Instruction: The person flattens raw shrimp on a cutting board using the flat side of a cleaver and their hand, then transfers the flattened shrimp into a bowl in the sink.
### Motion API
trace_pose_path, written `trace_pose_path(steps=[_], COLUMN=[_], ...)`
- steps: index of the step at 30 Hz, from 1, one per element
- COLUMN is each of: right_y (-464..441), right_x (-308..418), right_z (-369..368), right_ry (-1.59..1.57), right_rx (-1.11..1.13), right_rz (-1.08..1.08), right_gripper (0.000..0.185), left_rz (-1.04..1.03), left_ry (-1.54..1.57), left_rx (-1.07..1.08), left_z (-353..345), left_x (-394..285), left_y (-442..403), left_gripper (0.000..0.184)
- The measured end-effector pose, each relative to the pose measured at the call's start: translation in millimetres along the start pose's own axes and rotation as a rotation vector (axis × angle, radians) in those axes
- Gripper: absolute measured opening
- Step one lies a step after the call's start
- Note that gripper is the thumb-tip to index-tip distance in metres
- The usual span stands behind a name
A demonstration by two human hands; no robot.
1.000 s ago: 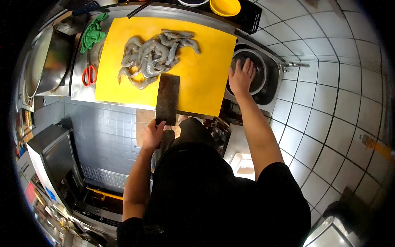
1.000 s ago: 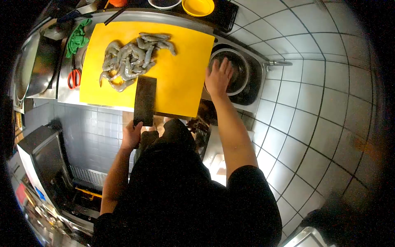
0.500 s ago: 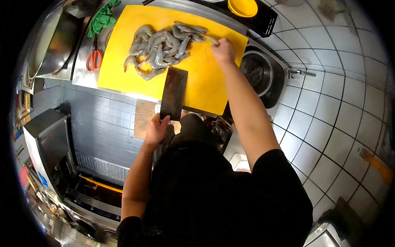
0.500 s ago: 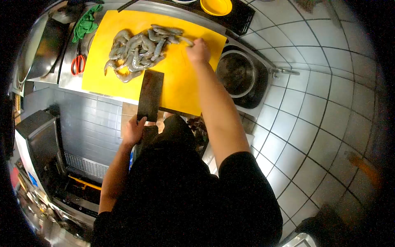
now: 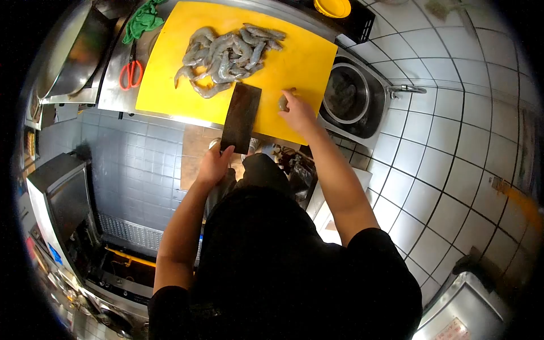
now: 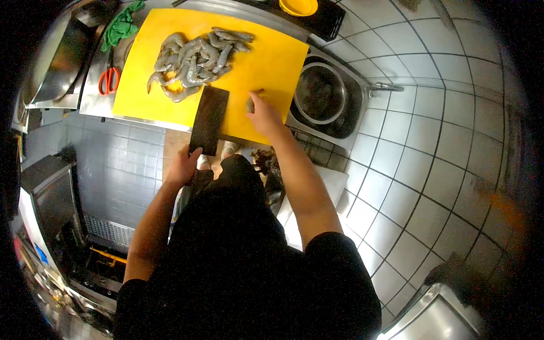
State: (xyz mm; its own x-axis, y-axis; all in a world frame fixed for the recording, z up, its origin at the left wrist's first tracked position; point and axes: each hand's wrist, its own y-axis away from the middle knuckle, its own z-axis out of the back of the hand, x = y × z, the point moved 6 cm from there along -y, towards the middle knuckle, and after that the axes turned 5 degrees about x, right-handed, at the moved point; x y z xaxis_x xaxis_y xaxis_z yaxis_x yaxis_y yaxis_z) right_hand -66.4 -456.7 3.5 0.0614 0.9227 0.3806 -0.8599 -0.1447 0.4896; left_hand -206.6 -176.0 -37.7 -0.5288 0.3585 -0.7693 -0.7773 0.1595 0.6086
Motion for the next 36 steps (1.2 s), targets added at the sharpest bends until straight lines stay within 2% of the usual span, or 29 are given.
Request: trace_pose_path(steps=[5,7,8,10,11,13,17,20,22,23,26,28,31,36], right_y=[-3,2,3,8,14,38,27,22,23,25,41,49,52,51], right_x=[1,7,7,12,16,43,18,10,12,13,31,39,41,39], right_z=[-6,-14,-19,-24,-22,-2,-19,-24,-23,-22,-21,-33,-51,-59], right_ry=[-0.011,-0.031,-0.044,-0.071,0.059,0.32,0.174,0.092,0.065,0.121,0.314,0.479,0.432,0.342], right_rx=[0.019,-0.025,-0.049,-0.096,-0.199,-0.402,-0.256,-0.191,-0.165,-0.167,-0.213,-0.299,-0.158,-0.196], right_rz=[-0.02,0.001,0.011,0.029,0.064,0.134,0.141,0.136,0.124,0.123,0.131,0.151,0.142,0.169], right_gripper=[0.05,0.045,0.045,0.046,0.047,0.05,0.051,0.049,0.049,0.051,0.063,0.075,0.085,0.082], left_rz=[0.005,-0.034,-0.055,0.013,0.047,0.1,0.139,0.107,0.031,-0.007,0.11,0.033,-0.03,-0.053], left_ry=[-0.016,-0.037,-0.049,0.037,0.079,-0.051,-0.084,-0.061,-0.028,-0.011,-0.047,0.0,0.034,0.056], left_rx=[0.02,0.019,0.018,0.082,0.114,0.106,0.114,0.106,0.078,0.064,0.09,0.069,0.048,0.042], left_z=[-4,-9,-12,-16,-17,-11,-11,-13,-14,-15,-13,-16,-21,-28], left_x=[9,11,12,5,1,-21,-21,-16,-16,-15,-25,-20,-13,-9], left_y=[-6,-7,-7,-2,0,11,16,15,13,12,18,14,10,6], left_gripper=[0.044,0.036,0.033,0.038,0.041,0.04,0.043,0.043,0.037,0.038,0.042,0.036,0.036,0.036])
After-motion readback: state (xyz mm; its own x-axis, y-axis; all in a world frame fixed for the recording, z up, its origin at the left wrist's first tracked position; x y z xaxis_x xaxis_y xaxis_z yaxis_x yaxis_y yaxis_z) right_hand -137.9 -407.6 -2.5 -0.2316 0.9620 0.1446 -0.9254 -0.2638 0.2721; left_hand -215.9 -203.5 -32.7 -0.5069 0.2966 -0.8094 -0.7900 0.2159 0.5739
